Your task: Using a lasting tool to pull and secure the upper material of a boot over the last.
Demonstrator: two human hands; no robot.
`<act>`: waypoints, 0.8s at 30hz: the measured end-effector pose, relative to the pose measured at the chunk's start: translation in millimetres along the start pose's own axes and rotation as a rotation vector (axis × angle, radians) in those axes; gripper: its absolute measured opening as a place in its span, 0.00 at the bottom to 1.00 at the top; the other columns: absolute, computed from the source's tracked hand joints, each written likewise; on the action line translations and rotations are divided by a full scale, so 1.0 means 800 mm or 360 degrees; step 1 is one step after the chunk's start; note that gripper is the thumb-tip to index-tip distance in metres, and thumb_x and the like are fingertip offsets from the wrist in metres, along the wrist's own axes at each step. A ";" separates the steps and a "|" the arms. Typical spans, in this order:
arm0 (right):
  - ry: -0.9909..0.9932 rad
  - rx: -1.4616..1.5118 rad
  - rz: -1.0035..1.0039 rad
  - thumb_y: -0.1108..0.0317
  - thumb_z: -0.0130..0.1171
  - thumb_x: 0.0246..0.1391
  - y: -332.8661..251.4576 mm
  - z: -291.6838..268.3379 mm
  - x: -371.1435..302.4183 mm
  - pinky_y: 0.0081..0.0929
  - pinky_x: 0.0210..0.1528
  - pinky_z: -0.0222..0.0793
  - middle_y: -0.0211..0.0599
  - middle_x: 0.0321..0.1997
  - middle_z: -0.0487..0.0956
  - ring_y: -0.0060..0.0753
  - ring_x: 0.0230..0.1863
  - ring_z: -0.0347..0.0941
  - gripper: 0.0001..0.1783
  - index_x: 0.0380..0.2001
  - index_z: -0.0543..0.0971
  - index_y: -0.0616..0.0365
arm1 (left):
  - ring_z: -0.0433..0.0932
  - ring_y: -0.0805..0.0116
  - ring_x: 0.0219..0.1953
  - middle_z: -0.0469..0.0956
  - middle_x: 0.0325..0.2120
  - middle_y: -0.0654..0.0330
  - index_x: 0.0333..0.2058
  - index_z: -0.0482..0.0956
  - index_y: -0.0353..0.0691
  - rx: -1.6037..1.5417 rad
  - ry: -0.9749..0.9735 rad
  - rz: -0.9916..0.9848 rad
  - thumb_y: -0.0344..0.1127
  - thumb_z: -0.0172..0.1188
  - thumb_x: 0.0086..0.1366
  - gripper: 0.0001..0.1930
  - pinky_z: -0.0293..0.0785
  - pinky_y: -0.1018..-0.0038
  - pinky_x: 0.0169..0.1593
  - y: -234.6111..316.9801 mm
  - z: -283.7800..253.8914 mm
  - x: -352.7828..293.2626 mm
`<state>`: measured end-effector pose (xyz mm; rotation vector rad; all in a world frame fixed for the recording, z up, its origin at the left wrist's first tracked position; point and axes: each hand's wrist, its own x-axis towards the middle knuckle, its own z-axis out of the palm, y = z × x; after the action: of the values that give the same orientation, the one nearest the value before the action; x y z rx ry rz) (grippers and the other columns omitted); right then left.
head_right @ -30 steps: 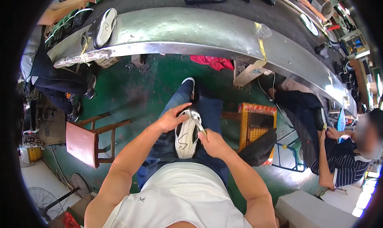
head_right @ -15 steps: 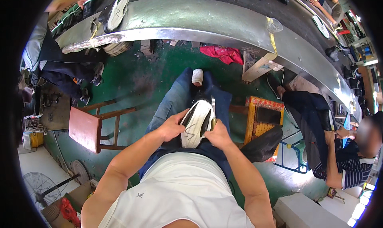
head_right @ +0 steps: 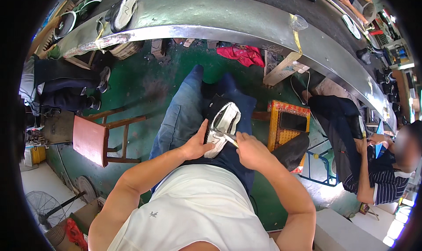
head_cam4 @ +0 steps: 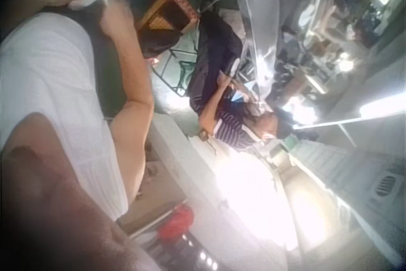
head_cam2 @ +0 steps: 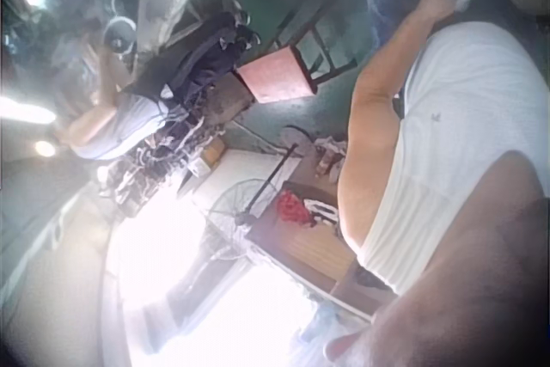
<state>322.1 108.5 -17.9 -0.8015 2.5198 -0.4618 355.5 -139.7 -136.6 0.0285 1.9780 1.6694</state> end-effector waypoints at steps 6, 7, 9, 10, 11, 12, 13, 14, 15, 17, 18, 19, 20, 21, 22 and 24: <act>-0.0940 -0.0176 0.0226 0.62 0.59 0.60 -0.036 -0.072 0.063 0.51 0.48 0.75 0.57 0.37 0.83 0.61 0.44 0.80 0.17 0.41 0.78 0.68 | 0.52 0.60 0.75 0.51 0.74 0.44 0.75 0.34 0.30 -0.1134 -0.0027 -0.0147 0.29 0.47 0.62 0.46 0.48 0.70 0.74 0.007 -0.004 -0.001; -0.0933 -0.0092 0.0202 0.62 0.59 0.59 -0.032 -0.066 0.067 0.51 0.48 0.75 0.58 0.39 0.83 0.60 0.45 0.80 0.17 0.41 0.79 0.68 | 0.56 0.60 0.73 0.51 0.74 0.49 0.75 0.37 0.32 -0.1584 0.0006 -0.0303 0.35 0.44 0.72 0.39 0.52 0.68 0.74 0.045 -0.009 -0.008; -0.0670 0.0089 0.0076 0.61 0.58 0.61 -0.013 -0.026 0.060 0.54 0.48 0.73 0.58 0.39 0.82 0.63 0.43 0.79 0.17 0.41 0.77 0.67 | 0.58 0.61 0.73 0.52 0.74 0.50 0.75 0.44 0.33 -0.1834 0.0241 -0.0423 0.47 0.38 0.79 0.34 0.57 0.65 0.72 0.079 -0.010 -0.001; -0.0586 0.0130 0.0095 0.62 0.59 0.60 -0.010 -0.011 0.060 0.54 0.47 0.73 0.58 0.38 0.82 0.63 0.43 0.79 0.16 0.41 0.76 0.66 | 0.58 0.61 0.73 0.52 0.74 0.50 0.75 0.44 0.33 -0.1850 0.0254 -0.0417 0.47 0.38 0.79 0.34 0.57 0.65 0.72 0.074 -0.007 0.009; -0.0507 0.0168 0.0107 0.62 0.59 0.60 -0.007 0.006 0.059 0.54 0.46 0.73 0.58 0.38 0.82 0.63 0.43 0.78 0.15 0.40 0.75 0.65 | 0.61 0.60 0.71 0.57 0.72 0.50 0.73 0.50 0.32 -0.1721 0.0459 -0.0505 0.52 0.35 0.80 0.34 0.59 0.66 0.71 0.057 -0.002 0.021; -0.0331 0.0234 0.0074 0.63 0.60 0.59 0.000 0.028 0.053 0.53 0.44 0.73 0.56 0.36 0.81 0.62 0.43 0.78 0.14 0.38 0.74 0.64 | 0.64 0.60 0.70 0.62 0.70 0.49 0.71 0.57 0.31 -0.1582 0.0656 -0.0593 0.57 0.32 0.80 0.36 0.60 0.67 0.70 0.040 0.001 0.033; -0.0348 0.0227 0.0063 0.63 0.60 0.59 0.001 0.050 0.046 0.53 0.44 0.73 0.56 0.36 0.81 0.62 0.43 0.78 0.14 0.38 0.74 0.64 | 0.64 0.60 0.70 0.62 0.70 0.49 0.71 0.57 0.31 -0.1598 0.0670 -0.0594 0.57 0.32 0.80 0.36 0.60 0.67 0.70 0.025 0.005 0.041; -0.0064 0.0276 0.0046 0.62 0.61 0.58 -0.004 0.071 0.040 0.52 0.44 0.73 0.56 0.36 0.81 0.61 0.42 0.78 0.15 0.39 0.74 0.63 | 0.68 0.59 0.67 0.68 0.66 0.49 0.68 0.63 0.31 -0.1095 0.0798 -0.0483 0.56 0.33 0.80 0.34 0.62 0.67 0.68 0.011 0.009 0.047; 0.0229 0.0328 0.0029 0.62 0.61 0.58 -0.008 0.084 0.040 0.51 0.43 0.73 0.55 0.37 0.80 0.61 0.42 0.78 0.15 0.39 0.74 0.63 | 0.72 0.58 0.64 0.74 0.62 0.48 0.65 0.69 0.31 -0.0581 0.0904 -0.0369 0.55 0.33 0.81 0.34 0.65 0.68 0.67 0.000 0.011 0.055; 0.0262 0.0346 0.0032 0.62 0.62 0.57 -0.012 0.069 0.043 0.51 0.43 0.73 0.55 0.38 0.80 0.61 0.42 0.78 0.16 0.41 0.74 0.63 | 0.77 0.46 0.59 0.80 0.53 0.41 0.56 0.78 0.29 -0.0375 0.1100 -0.0303 0.52 0.34 0.80 0.32 0.70 0.64 0.62 -0.011 0.012 0.060; -0.0059 0.0346 0.0064 0.63 0.62 0.57 -0.005 0.038 0.049 0.51 0.44 0.73 0.55 0.38 0.79 0.61 0.42 0.78 0.16 0.42 0.74 0.63 | 0.76 0.42 0.59 0.80 0.52 0.39 0.56 0.78 0.30 -0.0226 0.1084 -0.0295 0.51 0.34 0.80 0.31 0.70 0.62 0.63 -0.013 0.011 0.060; -0.0370 0.0345 0.0104 0.64 0.63 0.57 -0.002 0.012 0.053 0.51 0.45 0.73 0.55 0.38 0.79 0.61 0.43 0.78 0.16 0.43 0.74 0.63 | 0.75 0.39 0.58 0.79 0.51 0.37 0.55 0.79 0.31 -0.0072 0.1055 -0.0281 0.50 0.34 0.80 0.30 0.70 0.61 0.63 -0.014 0.008 0.060; -0.0441 0.0235 0.0086 0.66 0.62 0.58 0.003 0.001 0.054 0.50 0.49 0.73 0.55 0.41 0.79 0.61 0.46 0.77 0.17 0.45 0.73 0.65 | 0.73 0.36 0.59 0.78 0.52 0.35 0.56 0.79 0.33 -0.0025 0.0996 -0.0345 0.49 0.34 0.80 0.29 0.69 0.57 0.63 -0.002 0.006 0.056; -0.0434 0.0238 0.0089 0.66 0.62 0.58 0.006 0.003 0.053 0.50 0.49 0.73 0.55 0.41 0.79 0.61 0.46 0.77 0.17 0.45 0.73 0.65 | 0.73 0.36 0.59 0.78 0.52 0.35 0.56 0.79 0.33 -0.0019 0.0992 -0.0340 0.49 0.34 0.80 0.29 0.69 0.57 0.63 -0.004 0.007 0.057; -0.0214 0.0136 0.0034 0.66 0.61 0.59 0.007 0.005 0.048 0.49 0.50 0.73 0.55 0.43 0.79 0.61 0.47 0.77 0.17 0.46 0.72 0.66 | 0.74 0.36 0.58 0.78 0.52 0.35 0.57 0.77 0.33 0.0047 0.1019 -0.0238 0.49 0.35 0.80 0.28 0.69 0.57 0.63 -0.004 0.009 0.053; 0.0247 -0.0063 -0.0122 0.67 0.59 0.61 0.015 0.023 0.049 0.48 0.52 0.74 0.55 0.46 0.79 0.61 0.49 0.76 0.18 0.48 0.71 0.68 | 0.74 0.35 0.58 0.78 0.52 0.34 0.59 0.76 0.34 0.0110 0.1052 -0.0138 0.49 0.35 0.80 0.28 0.70 0.56 0.62 -0.006 0.012 0.049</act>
<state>297.4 90.9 -51.2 -0.9118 2.6552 -0.5189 328.1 -118.3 -157.1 -0.6513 2.4564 1.6884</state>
